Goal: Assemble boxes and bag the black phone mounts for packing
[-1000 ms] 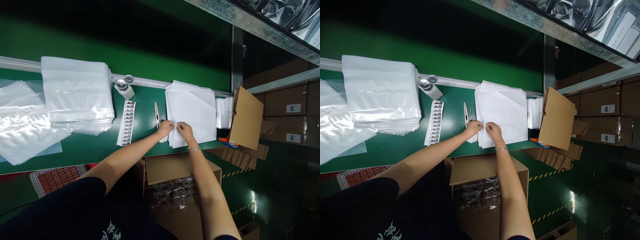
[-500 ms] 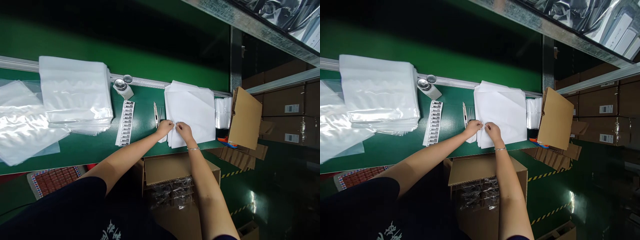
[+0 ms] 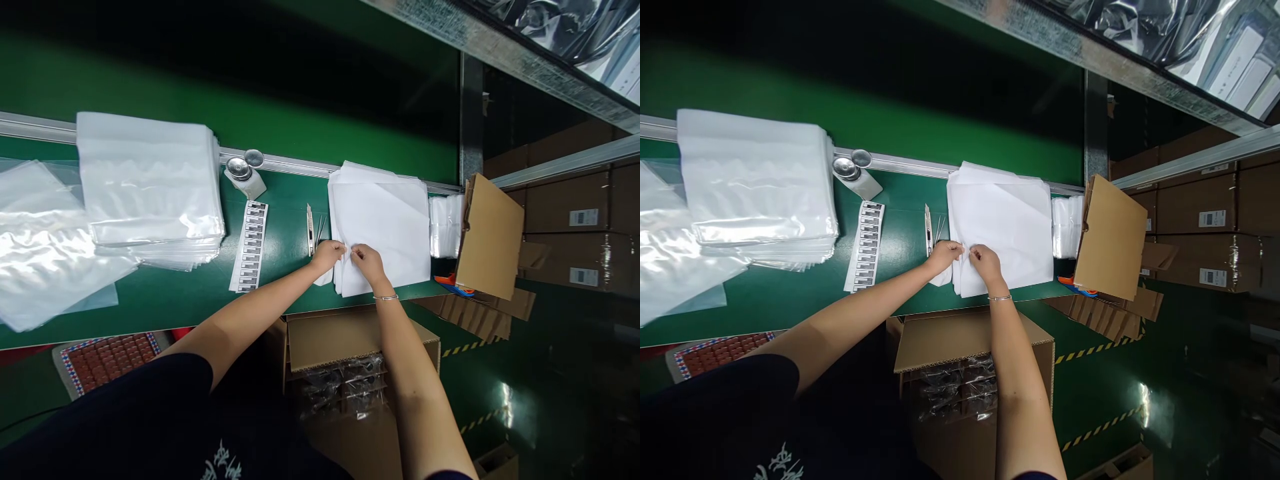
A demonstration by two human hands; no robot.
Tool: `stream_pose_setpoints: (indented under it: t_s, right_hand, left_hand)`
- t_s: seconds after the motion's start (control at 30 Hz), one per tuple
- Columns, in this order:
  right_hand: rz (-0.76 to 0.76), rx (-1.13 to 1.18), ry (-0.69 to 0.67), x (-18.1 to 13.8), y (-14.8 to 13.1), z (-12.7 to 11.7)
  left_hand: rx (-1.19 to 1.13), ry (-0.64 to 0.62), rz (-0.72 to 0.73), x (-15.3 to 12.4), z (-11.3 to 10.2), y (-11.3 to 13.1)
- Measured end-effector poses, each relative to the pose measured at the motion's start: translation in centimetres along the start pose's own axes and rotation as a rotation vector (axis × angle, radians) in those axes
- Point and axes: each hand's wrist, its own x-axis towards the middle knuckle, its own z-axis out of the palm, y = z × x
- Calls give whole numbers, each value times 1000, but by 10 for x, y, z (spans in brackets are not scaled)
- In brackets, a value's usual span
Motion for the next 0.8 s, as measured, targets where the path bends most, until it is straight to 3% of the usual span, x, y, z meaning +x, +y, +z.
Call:
stream_pose_setpoints:
  t_s: [0.57, 0.67, 0.8]
  right_hand:
    - [-14, 19, -7, -3, -4, -6]
    - [-39, 24, 11, -9, -17, -25]
    - [-72, 27, 45, -40, -54, -81]
  left_hand:
    - [66, 47, -16, -1, 1, 4]
    - [110, 69, -27, 1, 2, 5]
    - [154, 45, -60, 1, 2, 7]
